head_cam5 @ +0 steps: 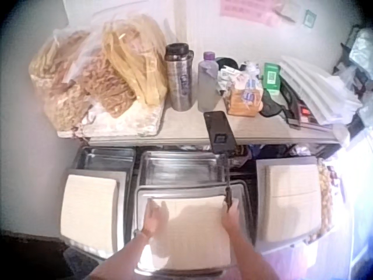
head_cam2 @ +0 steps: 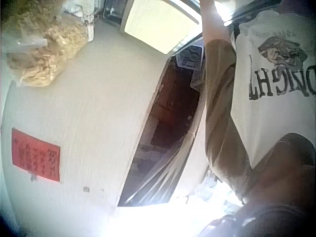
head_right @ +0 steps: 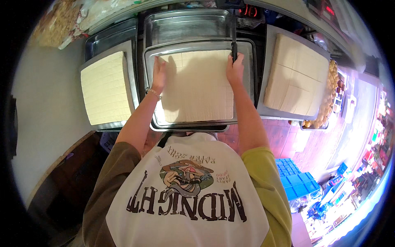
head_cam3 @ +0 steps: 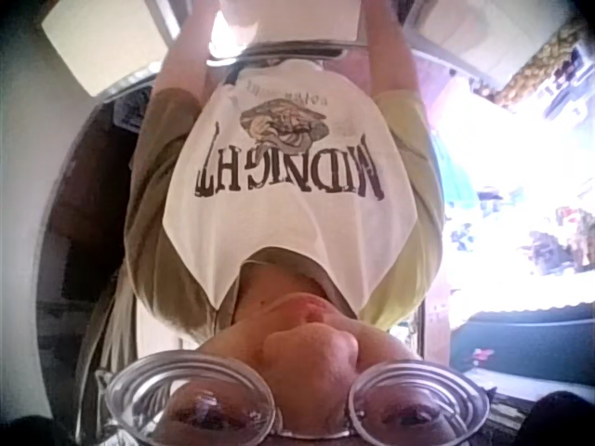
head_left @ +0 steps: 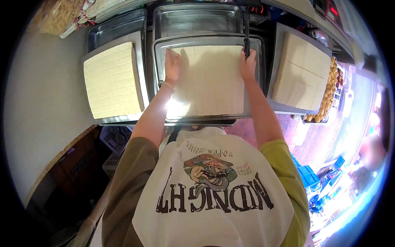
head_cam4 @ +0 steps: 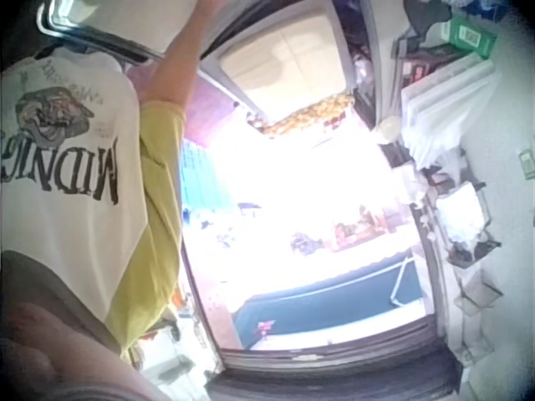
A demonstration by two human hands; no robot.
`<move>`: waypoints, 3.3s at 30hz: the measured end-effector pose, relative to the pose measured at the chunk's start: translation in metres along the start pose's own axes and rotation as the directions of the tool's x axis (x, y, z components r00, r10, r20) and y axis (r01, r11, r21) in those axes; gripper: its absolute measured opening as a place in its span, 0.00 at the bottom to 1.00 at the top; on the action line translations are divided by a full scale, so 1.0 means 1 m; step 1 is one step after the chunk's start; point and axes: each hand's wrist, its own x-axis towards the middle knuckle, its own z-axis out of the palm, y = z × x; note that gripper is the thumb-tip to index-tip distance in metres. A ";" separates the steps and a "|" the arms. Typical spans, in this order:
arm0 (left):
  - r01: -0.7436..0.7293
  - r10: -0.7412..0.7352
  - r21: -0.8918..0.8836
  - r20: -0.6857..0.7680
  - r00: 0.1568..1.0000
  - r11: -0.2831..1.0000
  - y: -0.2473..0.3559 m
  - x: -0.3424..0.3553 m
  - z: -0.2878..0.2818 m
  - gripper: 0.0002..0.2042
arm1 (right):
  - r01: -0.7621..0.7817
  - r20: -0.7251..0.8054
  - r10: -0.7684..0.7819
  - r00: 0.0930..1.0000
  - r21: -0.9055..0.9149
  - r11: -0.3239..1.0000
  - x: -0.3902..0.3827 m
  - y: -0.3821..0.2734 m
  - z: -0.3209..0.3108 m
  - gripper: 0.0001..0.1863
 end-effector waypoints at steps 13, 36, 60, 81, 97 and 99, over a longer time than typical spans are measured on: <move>-0.047 0.009 0.233 0.162 0.987 0.971 0.009 -0.010 -0.003 0.35 | -0.049 0.078 0.056 0.995 -0.089 0.995 0.003 -0.002 0.006 0.17; -0.145 0.141 0.909 0.097 0.985 0.391 -0.027 -0.130 -0.351 0.36 | 0.295 -0.239 -0.393 0.888 -0.359 0.885 -0.339 -0.045 0.024 0.18; -0.548 0.271 0.696 0.477 0.836 0.464 -0.084 -0.135 -0.449 0.38 | -0.458 0.415 0.281 0.865 0.427 0.779 -0.384 -0.318 0.226 0.13; -0.489 0.239 0.548 0.465 0.852 0.678 -0.087 -0.047 -0.495 0.35 | 0.205 0.326 -0.049 0.944 -0.465 0.861 -0.315 -0.443 0.371 0.25; -0.274 0.211 0.164 0.322 0.923 0.948 -0.101 -0.037 -0.503 0.35 | 0.179 0.324 0.028 0.946 -0.589 0.788 -0.303 -0.437 0.412 0.25; -0.278 0.225 0.133 0.318 0.921 0.951 -0.102 -0.037 -0.503 0.35 | 0.181 0.320 0.026 0.947 -0.597 0.782 -0.304 -0.437 0.412 0.25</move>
